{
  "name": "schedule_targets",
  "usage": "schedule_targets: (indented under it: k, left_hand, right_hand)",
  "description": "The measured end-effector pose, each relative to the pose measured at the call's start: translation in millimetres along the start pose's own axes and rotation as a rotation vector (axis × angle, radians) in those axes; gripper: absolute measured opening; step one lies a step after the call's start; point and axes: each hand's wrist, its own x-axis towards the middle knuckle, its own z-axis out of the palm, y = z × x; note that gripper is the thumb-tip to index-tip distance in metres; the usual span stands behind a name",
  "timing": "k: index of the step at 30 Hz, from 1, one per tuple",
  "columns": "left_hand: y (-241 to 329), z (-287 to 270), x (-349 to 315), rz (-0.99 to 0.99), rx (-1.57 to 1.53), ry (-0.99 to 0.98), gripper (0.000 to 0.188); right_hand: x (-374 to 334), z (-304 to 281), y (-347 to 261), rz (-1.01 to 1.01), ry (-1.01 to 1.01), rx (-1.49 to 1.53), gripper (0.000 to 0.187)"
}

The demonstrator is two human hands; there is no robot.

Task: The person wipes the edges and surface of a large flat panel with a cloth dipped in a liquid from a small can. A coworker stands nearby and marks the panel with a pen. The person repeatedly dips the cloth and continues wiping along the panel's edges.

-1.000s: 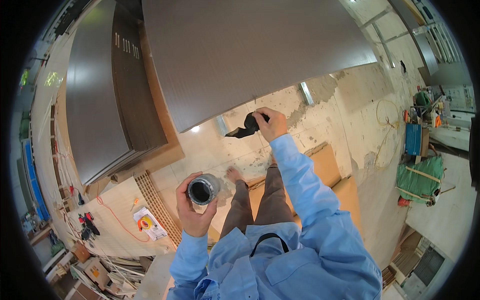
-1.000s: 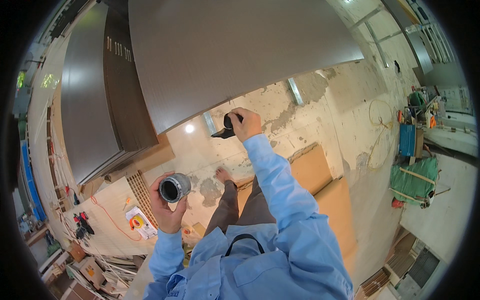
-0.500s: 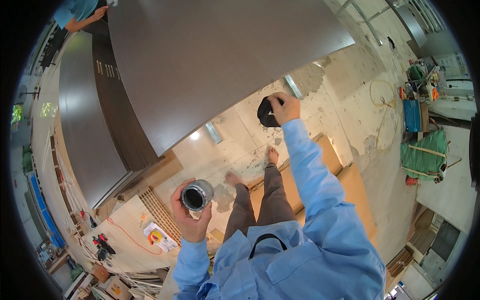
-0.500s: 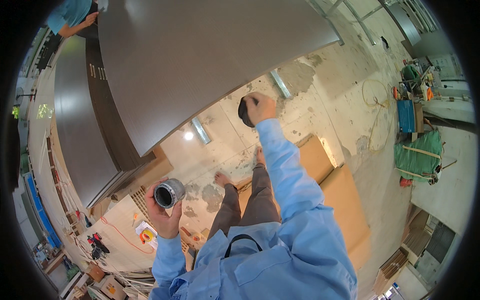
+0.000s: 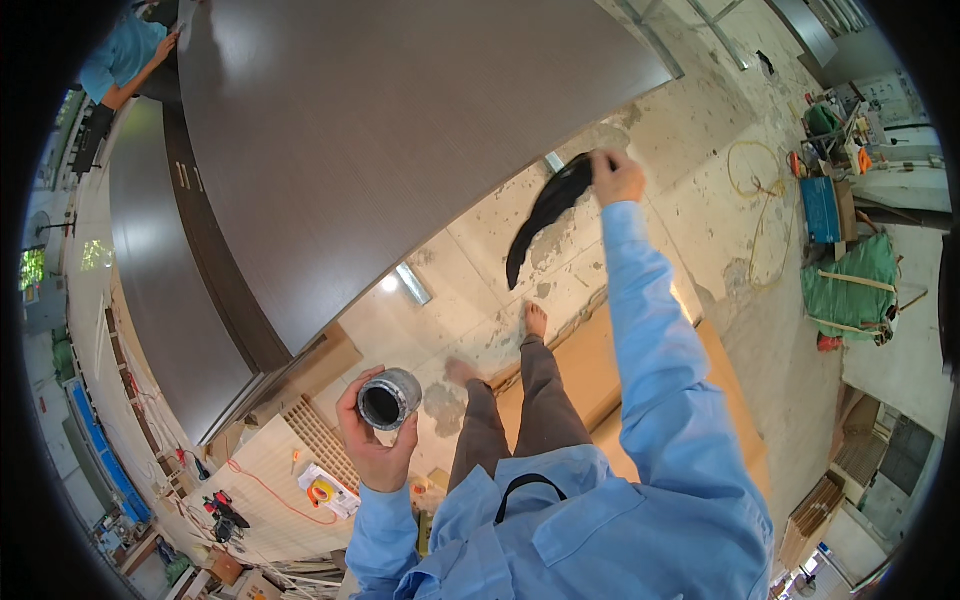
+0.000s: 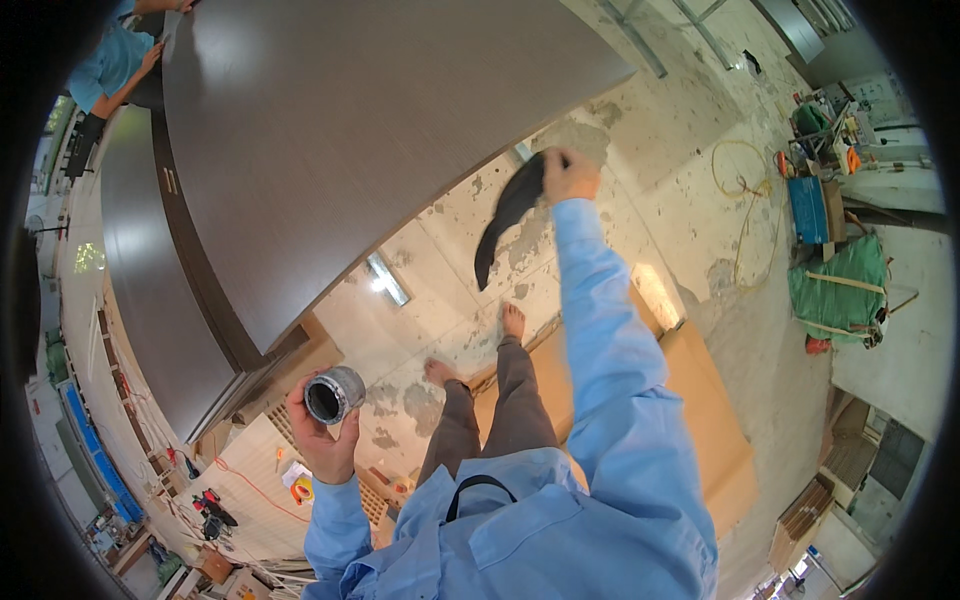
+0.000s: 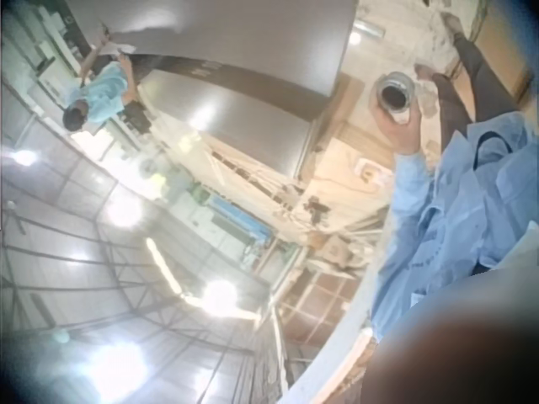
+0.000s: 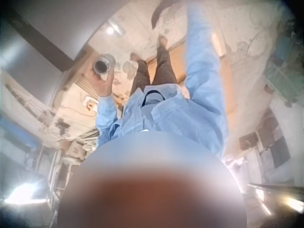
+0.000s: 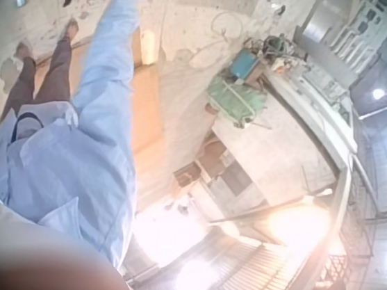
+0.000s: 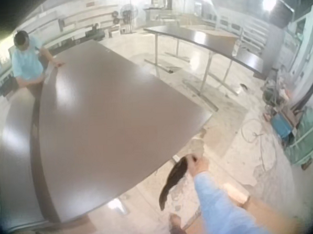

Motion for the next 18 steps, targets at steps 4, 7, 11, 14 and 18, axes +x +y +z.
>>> schedule_targets:
  k: [4, 7, 11, 14, 18]
  left_hand:
    - [9.9, 11.2, 0.8, -0.006, -0.022, 0.020, 0.073]
    - [19.9, 18.2, 0.1, -0.003, -0.006, 0.052, 0.073]
    - [36.2, 19.4, -7.8, 0.016, 0.058, 0.113, 0.071]
    - [46.2, 10.4, -13.1, 0.035, 0.113, 0.158, 0.069]
    - [54.9, -4.4, -28.5, 0.018, 0.146, 0.238, 0.070]
  right_hand:
    - [59.7, -51.2, 18.2, 0.002, 0.096, 0.081, 0.024]
    - [107.2, -66.1, 15.9, -0.009, 0.098, 0.199, 0.022]
    - [154.6, -46.0, 23.5, -0.060, 0.114, 0.266, 0.018]
    - [156.3, -24.3, 31.9, -0.154, 0.031, 0.111, 0.018]
    - [114.0, -7.0, 18.9, -0.263, 0.022, 0.106, 0.016]
